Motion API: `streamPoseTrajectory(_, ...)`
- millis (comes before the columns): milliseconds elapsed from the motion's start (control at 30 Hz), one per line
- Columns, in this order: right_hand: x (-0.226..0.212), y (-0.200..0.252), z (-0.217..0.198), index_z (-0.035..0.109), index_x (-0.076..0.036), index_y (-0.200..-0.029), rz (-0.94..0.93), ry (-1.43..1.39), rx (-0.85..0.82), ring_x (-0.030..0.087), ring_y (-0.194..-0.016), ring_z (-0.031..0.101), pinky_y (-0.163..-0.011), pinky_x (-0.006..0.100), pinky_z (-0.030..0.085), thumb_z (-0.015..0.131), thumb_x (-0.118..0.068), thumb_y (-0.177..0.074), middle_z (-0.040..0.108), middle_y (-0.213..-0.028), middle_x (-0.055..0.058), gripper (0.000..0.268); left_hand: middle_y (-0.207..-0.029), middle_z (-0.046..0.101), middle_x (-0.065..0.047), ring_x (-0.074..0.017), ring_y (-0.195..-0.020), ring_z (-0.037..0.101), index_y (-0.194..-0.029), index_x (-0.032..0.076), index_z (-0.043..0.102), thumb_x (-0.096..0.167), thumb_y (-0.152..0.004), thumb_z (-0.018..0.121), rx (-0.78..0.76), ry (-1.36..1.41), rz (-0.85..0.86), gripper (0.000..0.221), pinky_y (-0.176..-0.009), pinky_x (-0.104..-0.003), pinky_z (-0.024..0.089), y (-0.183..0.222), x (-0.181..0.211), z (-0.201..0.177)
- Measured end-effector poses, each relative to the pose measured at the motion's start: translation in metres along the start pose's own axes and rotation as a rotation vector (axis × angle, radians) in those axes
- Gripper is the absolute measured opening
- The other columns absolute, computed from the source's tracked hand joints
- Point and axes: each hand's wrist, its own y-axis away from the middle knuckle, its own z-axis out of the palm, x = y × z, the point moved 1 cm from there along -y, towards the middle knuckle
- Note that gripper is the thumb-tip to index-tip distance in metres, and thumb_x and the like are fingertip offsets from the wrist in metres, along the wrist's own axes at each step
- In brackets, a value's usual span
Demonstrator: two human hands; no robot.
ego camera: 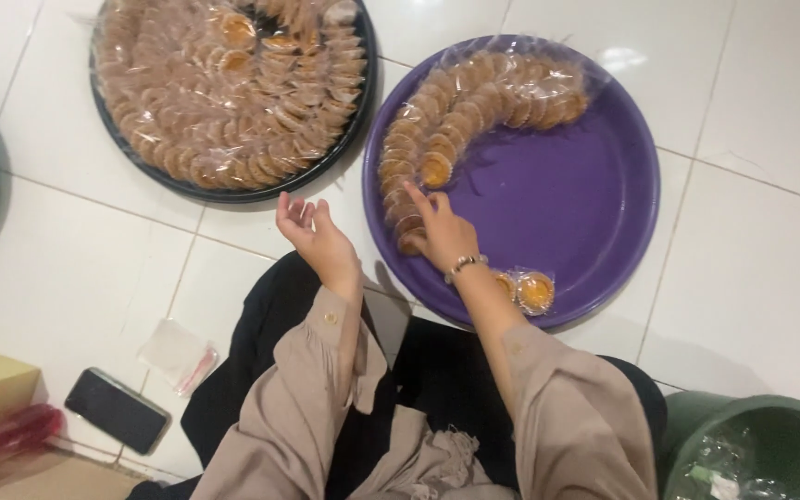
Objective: The person sits on the floor and individually wraps small round pastries in clear plastic bags. They place the wrapped pastries onto a purple tray and discard the empty bags into a green bucket.
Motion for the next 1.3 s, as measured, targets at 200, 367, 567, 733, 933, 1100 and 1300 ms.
streamPoseTrajectory(200,0.021,-0.004,0.032,0.069,-0.041,-0.097,-0.107,0.244,0.298,0.021,-0.077,0.074,-0.070,0.036,0.060,0.062,-0.042,-0.097,0.067,-0.102,-0.016,0.008,-0.131,0.043,-0.013,-0.0286,-0.127,0.049,-0.152,0.018,0.037,0.009,-0.098,0.064,-0.013,0.034,-0.098,0.061,-0.108,-0.047,0.039,-0.009,0.011,-0.002)
streamPoseTrajectory(367,0.000,0.073,-0.053,0.078,-0.034,-0.097,-0.249,-0.065,0.263,0.018,-0.098,0.075,-0.081,0.032,0.058,0.073,-0.020,-0.090,0.078,-0.105,-0.016,0.016,-0.105,0.071,-0.007,-0.0182,-0.095,0.073,-0.129,0.014,0.061,0.018,-0.095,0.065,-0.413,0.268,-0.461,0.035,-0.074,-0.028,0.053,0.004,0.026,0.004)
streamPoseTrajectory(567,0.019,0.035,-0.014,0.073,-0.033,-0.097,-0.132,0.241,0.148,0.026,-0.086,0.075,-0.076,0.040,0.060,0.068,-0.028,-0.092,0.068,-0.110,-0.010,0.009,-0.104,0.068,-0.010,-0.0212,-0.092,0.071,-0.126,0.008,0.064,0.012,-0.093,0.064,-0.244,0.097,-0.399,0.033,-0.075,-0.034,0.057,0.029,0.033,-0.032)
streamPoseTrajectory(733,0.002,-0.015,0.000,0.077,-0.029,-0.100,-0.101,0.263,0.107,0.034,-0.093,0.075,-0.083,0.044,0.061,0.069,-0.029,-0.091,0.056,-0.143,-0.010,0.012,-0.103,0.060,-0.010,-0.0221,-0.091,0.070,-0.127,0.005,0.060,0.007,-0.096,0.060,-0.291,0.163,-0.394,0.031,-0.080,-0.033,0.059,0.029,0.044,-0.045)
streamPoseTrajectory(933,0.014,-0.029,0.021,0.075,-0.028,-0.092,-0.196,0.327,0.190,0.022,-0.089,0.076,-0.077,0.036,0.060,0.069,-0.027,-0.090,0.074,-0.108,-0.013,0.006,-0.104,0.055,-0.009,-0.0221,-0.094,0.069,-0.129,0.005,0.058,0.006,-0.098,0.059,-0.303,0.194,-0.413,0.031,-0.082,-0.034,0.059,0.021,0.042,-0.041)
streamPoseTrajectory(1100,-0.023,0.064,-0.045,0.073,-0.024,-0.091,-0.395,0.209,0.225,0.024,-0.084,0.075,-0.073,0.039,0.058,0.072,-0.011,-0.083,0.077,-0.094,-0.005,0.016,-0.115,0.059,-0.012,-0.0249,-0.111,0.066,-0.136,0.007,0.056,0.006,-0.094,0.066,-0.496,0.164,-0.327,0.044,-0.093,-0.035,0.054,0.021,0.026,-0.038)
streamPoseTrajectory(1300,-0.003,0.173,-0.098,0.082,-0.023,-0.083,-0.747,-0.629,0.107,0.024,-0.082,0.077,-0.074,0.037,0.059,0.083,-0.013,-0.081,0.081,-0.088,0.000,0.010,-0.156,0.045,-0.020,-0.0306,-0.146,0.034,-0.154,0.004,0.039,0.065,-0.058,0.091,-1.719,0.450,-0.356,0.126,-0.124,-0.051,0.025,0.109,0.064,-0.039)
